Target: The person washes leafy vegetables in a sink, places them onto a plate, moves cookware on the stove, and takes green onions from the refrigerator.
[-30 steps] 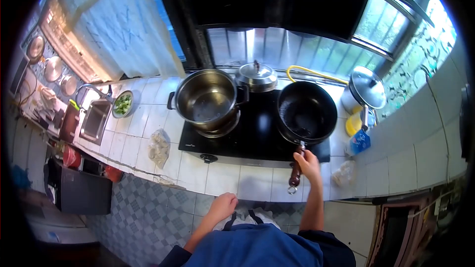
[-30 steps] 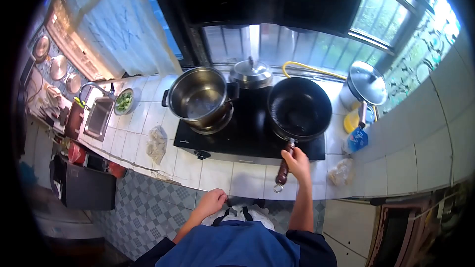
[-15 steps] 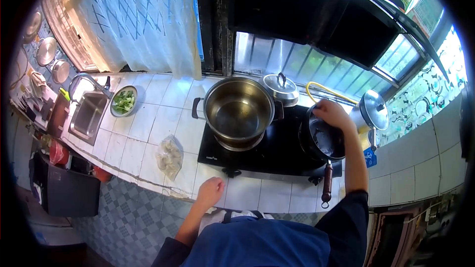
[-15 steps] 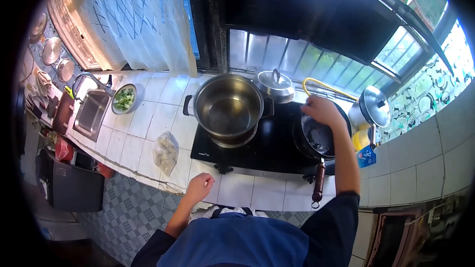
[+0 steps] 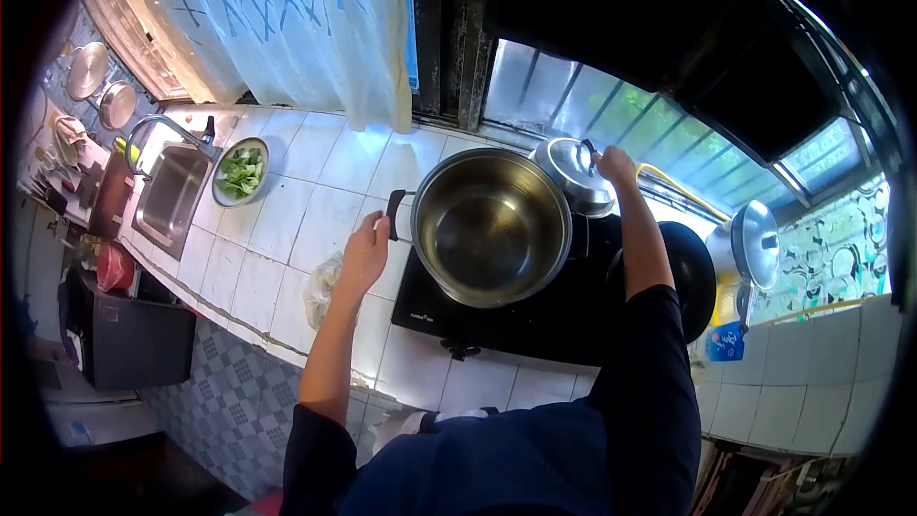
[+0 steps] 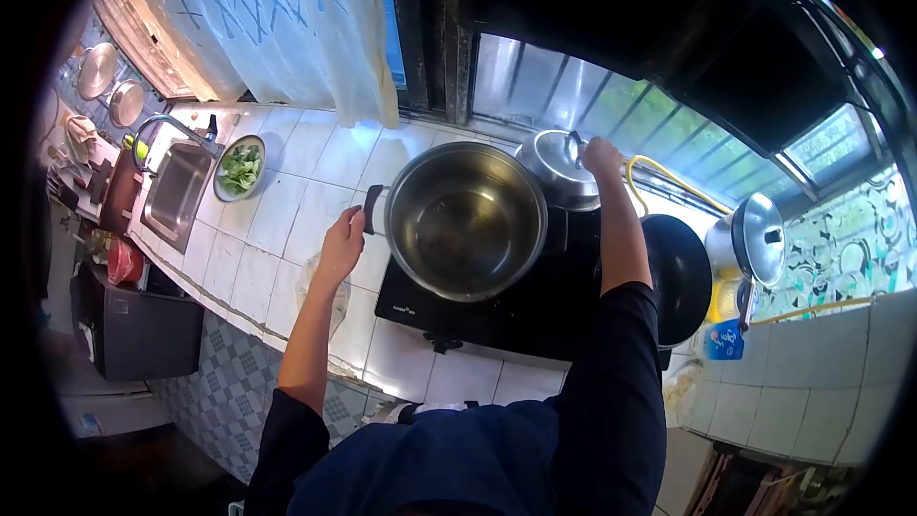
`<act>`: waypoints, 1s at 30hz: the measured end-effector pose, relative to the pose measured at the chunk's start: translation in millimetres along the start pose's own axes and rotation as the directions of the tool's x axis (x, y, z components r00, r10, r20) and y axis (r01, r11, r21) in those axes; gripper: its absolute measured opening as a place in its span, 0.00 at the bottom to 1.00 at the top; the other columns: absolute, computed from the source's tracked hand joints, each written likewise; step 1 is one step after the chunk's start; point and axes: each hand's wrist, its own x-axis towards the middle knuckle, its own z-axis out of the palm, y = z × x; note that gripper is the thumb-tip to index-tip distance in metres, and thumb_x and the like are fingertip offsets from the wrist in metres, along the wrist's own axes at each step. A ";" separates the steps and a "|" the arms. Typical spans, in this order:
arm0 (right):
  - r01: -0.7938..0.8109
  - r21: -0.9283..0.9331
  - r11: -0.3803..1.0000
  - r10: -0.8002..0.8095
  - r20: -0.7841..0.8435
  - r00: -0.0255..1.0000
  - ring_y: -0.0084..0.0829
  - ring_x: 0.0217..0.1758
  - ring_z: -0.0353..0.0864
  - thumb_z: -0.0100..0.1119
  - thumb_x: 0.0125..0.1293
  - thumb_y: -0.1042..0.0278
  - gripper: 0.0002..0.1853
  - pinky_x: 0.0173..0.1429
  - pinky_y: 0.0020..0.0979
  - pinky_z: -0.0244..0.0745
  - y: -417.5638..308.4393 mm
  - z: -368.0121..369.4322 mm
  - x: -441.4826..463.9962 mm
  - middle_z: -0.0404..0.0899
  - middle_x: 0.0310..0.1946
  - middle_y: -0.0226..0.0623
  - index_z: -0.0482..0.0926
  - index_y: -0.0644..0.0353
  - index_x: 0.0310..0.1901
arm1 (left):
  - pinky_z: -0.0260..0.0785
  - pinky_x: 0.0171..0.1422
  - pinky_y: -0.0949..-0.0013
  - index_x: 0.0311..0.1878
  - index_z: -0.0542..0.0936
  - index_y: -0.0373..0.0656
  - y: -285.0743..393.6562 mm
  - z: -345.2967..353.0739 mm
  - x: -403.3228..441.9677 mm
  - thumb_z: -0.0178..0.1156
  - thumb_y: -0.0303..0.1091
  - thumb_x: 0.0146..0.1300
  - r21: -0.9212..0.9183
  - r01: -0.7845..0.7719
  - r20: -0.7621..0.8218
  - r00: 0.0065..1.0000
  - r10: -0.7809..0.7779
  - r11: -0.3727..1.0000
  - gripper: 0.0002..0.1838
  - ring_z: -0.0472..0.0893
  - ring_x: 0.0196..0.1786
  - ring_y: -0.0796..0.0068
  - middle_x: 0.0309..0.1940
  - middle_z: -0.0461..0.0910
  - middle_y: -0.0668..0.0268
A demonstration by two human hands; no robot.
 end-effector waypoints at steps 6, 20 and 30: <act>-0.057 0.113 0.992 0.048 0.078 0.996 0.41 0.41 0.80 0.50 0.59 0.52 0.19 0.47 0.39 0.72 -9.5 17.6 15.8 0.81 0.29 0.42 0.81 0.61 0.33 | 0.66 0.32 0.53 0.42 0.73 0.37 11.9 14.7 11.9 0.47 0.38 0.64 0.181 -0.044 0.013 0.999 0.042 0.982 0.13 0.76 0.28 0.47 0.21 0.76 0.50; -0.110 0.373 0.921 0.105 0.033 0.994 0.42 0.36 0.80 0.47 0.55 0.55 0.19 0.45 0.39 0.70 19.4 -34.3 12.4 0.80 0.26 0.46 0.80 0.64 0.28 | 0.62 0.25 0.64 0.46 0.75 0.39 -4.7 10.2 -28.3 0.47 0.38 0.65 -0.028 0.025 -0.172 0.985 -0.029 0.999 0.14 0.73 0.18 0.66 0.15 0.71 0.60; -0.038 0.189 0.981 0.076 -0.196 0.978 0.47 0.41 0.78 0.43 0.58 0.50 0.22 0.47 0.42 0.70 -4.5 -154.0 -69.4 0.80 0.32 0.47 0.79 0.61 0.35 | 0.60 0.23 0.72 0.38 0.79 0.39 -98.9 -5.1 -175.0 0.52 0.30 0.59 -0.199 0.139 0.000 0.990 -0.142 0.970 0.08 0.68 0.17 0.79 0.13 0.71 0.66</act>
